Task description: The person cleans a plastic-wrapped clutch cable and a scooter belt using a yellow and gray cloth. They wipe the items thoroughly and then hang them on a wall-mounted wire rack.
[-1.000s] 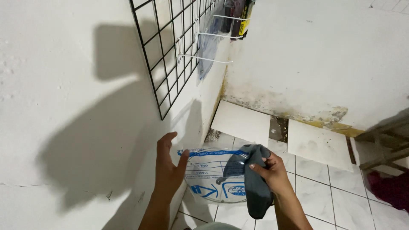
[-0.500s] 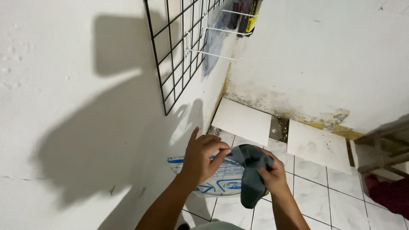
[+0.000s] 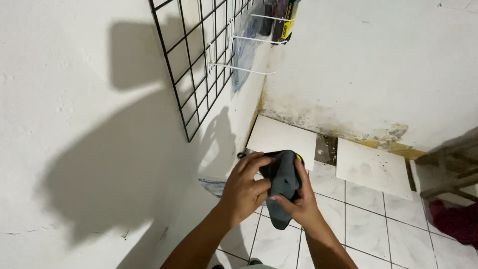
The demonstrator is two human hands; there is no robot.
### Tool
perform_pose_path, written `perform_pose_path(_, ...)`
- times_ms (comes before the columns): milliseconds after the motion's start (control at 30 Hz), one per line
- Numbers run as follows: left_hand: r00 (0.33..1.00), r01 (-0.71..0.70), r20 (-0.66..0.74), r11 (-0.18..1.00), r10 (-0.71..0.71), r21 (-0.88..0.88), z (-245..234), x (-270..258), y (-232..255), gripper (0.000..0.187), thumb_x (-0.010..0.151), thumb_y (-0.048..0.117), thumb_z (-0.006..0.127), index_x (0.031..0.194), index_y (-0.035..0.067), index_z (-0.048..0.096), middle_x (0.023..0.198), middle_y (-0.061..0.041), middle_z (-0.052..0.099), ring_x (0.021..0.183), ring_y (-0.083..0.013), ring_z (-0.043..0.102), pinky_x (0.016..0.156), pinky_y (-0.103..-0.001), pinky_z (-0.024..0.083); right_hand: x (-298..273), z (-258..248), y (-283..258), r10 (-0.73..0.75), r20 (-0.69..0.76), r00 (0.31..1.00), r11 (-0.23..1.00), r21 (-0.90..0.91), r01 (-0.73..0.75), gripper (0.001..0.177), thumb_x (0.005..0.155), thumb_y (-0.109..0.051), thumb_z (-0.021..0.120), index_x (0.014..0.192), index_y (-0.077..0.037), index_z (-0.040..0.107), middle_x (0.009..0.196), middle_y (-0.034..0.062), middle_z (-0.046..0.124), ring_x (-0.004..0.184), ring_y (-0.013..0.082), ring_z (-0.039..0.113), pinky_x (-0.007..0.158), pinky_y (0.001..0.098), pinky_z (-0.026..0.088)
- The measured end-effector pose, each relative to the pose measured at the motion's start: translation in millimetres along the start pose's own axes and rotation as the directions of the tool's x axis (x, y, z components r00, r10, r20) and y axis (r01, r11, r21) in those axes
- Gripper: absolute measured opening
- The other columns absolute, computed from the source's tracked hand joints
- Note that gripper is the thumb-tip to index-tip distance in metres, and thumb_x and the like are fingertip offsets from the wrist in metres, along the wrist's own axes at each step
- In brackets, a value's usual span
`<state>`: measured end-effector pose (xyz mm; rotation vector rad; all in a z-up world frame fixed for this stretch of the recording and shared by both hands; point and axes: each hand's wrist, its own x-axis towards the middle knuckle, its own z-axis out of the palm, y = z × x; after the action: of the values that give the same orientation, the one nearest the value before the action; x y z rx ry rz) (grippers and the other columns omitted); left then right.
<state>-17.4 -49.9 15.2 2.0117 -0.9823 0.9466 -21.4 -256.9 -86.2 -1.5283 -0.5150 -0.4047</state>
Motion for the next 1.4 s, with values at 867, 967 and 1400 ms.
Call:
perform_pose_path(867, 0.814, 0.571, 0.215, 0.672, -0.540, -0.471, -19.4, -17.9, -8.5, 0.007, 0.099, 0.016, 0.068, 0.098, 0.011, 0.072, 0.097, -0.011, 0.082, 0.099, -0.0303, 0.078, 0.080, -0.038, 0.061, -4.0, -47.0, 26.1, 0.336, 0.006, 0.942, 0.905, -0.280, -0.321, 0.028, 0.072, 0.015, 0.075, 0.093, 0.000, 0.084, 0.079, 0.0179, 0.083, 0.079, 0.0248, 0.072, 0.070, 0.0461, 0.059)
perform_pose_path(967, 0.791, 0.589, 0.206, 0.626, -0.576, -0.512, -18.2, -27.0, -16.2, 0.009, 0.099, 0.016, 0.067, 0.098, 0.009, 0.073, 0.092, -0.012, 0.082, 0.094, -0.0278, 0.079, 0.078, -0.037, 0.060, -13.6, -64.4, 40.6, 0.341, 0.011, 0.940, 0.902, -0.284, -0.324, 0.029, 0.071, 0.016, 0.075, 0.093, 0.000, 0.084, 0.082, 0.0158, 0.083, 0.081, 0.0216, 0.070, 0.074, 0.0452, 0.059)
perform_pose_path(1400, 0.798, 0.575, 0.167, 0.648, -0.579, -0.499, 3.7, -41.4, 6.0, 0.006, 0.098, 0.011, 0.068, 0.098, 0.010, 0.075, 0.075, -0.012, 0.078, 0.066, -0.0197, 0.074, 0.066, -0.034, 0.059, -5.5, -43.7, -0.3, 0.255, 0.140, 0.957, 0.922, -0.334, -0.197, 0.034, 0.071, 0.016, 0.077, 0.100, -0.003, 0.084, 0.089, 0.0161, 0.084, 0.085, 0.0346, 0.079, 0.080, 0.0464, 0.060)
